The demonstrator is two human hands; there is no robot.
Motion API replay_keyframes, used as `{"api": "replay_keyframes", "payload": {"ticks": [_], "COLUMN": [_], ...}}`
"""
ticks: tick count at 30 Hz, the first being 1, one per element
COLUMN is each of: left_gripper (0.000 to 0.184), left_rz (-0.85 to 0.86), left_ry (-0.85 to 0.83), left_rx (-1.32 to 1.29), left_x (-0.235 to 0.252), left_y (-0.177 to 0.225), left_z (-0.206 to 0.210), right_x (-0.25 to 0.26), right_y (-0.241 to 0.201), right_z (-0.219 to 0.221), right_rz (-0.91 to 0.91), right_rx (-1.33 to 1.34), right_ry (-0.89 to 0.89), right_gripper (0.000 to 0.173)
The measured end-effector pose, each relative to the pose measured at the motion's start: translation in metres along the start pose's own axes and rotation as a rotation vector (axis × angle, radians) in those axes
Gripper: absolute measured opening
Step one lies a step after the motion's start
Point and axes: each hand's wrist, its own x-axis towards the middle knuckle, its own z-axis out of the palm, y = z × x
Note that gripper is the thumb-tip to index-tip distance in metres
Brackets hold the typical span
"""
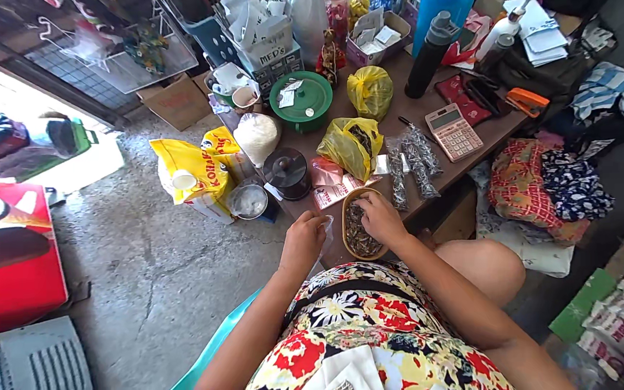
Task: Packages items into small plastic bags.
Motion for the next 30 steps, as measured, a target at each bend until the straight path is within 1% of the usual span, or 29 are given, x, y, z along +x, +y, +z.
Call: {"api": "replay_keyframes", "payload": {"ticks": [1,2,3,4,6,9,11,12,13,14,15,17,18,19,20,22,23,25,27,28,29,30], "left_gripper": [0.021,0.021,0.021,0.021,0.022,0.022,0.024,0.024,0.024,0.024,0.023,0.021,0.021,0.021,0.021,0.02,0.02,0.021,0.022,0.022,0.022,0.022], "left_rz": [-0.004,0.001,0.014,0.032,0.06,0.093,0.076,0.067,0.06,0.06,0.062,0.075,0.09,0.105,0.121,0.148,0.157,0.17,0.177,0.181,0.177,0.172], "left_ry": [-0.007,-0.006,0.001,0.01,0.019,0.032,0.019,0.017,0.022,0.036,0.051,0.079,0.101,0.119,0.132,0.149,0.154,0.163,0.154,0.135,0.106,0.075], "left_rx": [-0.024,-0.048,-0.072,-0.091,-0.104,-0.102,-0.096,-0.089,-0.074,-0.059,-0.038,0.001,0.014,0.025,0.034,0.046,0.049,0.05,0.05,0.045,0.035,0.021], "left_x": [0.001,0.002,0.003,0.004,0.005,0.007,0.006,0.005,0.005,0.005,0.004,0.002,0.002,0.002,0.002,0.001,0.001,0.0,0.0,0.001,0.003,0.005], "left_y": [0.0,0.001,0.001,0.001,0.001,-0.001,-0.002,-0.002,-0.003,-0.004,-0.006,-0.008,-0.01,-0.011,-0.012,-0.015,-0.016,-0.018,-0.02,-0.02,-0.019,-0.018], "left_z": [0.001,0.003,0.004,0.007,0.009,0.011,0.009,0.008,0.007,0.005,0.003,-0.003,-0.006,-0.009,-0.011,-0.014,-0.015,-0.016,-0.014,-0.012,-0.009,-0.006], "right_x": [-0.008,-0.014,-0.019,-0.023,-0.027,-0.027,-0.03,-0.031,-0.032,-0.03,-0.025,-0.009,0.0,0.008,0.014,0.016,0.013,0.004,-0.001,0.0,0.002,0.005], "right_y": [-0.001,-0.004,-0.007,-0.011,-0.018,-0.021,-0.019,-0.017,-0.014,-0.01,-0.004,0.01,0.016,0.022,0.027,0.029,0.026,0.019,0.017,0.019,0.023,0.027], "right_z": [-0.001,-0.001,-0.001,-0.002,-0.003,-0.003,0.0,0.0,-0.001,-0.003,-0.005,-0.004,0.0,0.006,0.014,0.027,0.029,0.022,0.013,0.011,0.013,0.017], "right_rz": [-0.136,-0.257,-0.35,-0.407,-0.44,-0.432,-0.467,-0.474,-0.444,-0.376,-0.283,-0.086,0.001,0.049,0.052,0.0,-0.02,-0.034,-0.037,-0.036,-0.044,-0.054], "right_rx": [0.068,0.133,0.18,0.186,0.066,-0.073,-0.043,0.027,0.116,0.183,0.192,0.075,-0.008,-0.089,-0.152,-0.209,-0.215,-0.172,-0.104,-0.087,-0.099,-0.128], "right_ry": [0.078,0.109,0.09,0.033,-0.049,-0.066,-0.015,0.003,0.009,0.011,0.022,0.013,-0.038,-0.091,-0.134,-0.219,-0.263,-0.306,-0.29,-0.286,-0.287,-0.299], "right_gripper": [0.034,0.034,0.036,0.039,0.044,0.039,0.038,0.04,0.041,0.041,0.04,0.037,0.038,0.041,0.045,0.051,0.051,0.045,0.042,0.043,0.05,0.064]}}
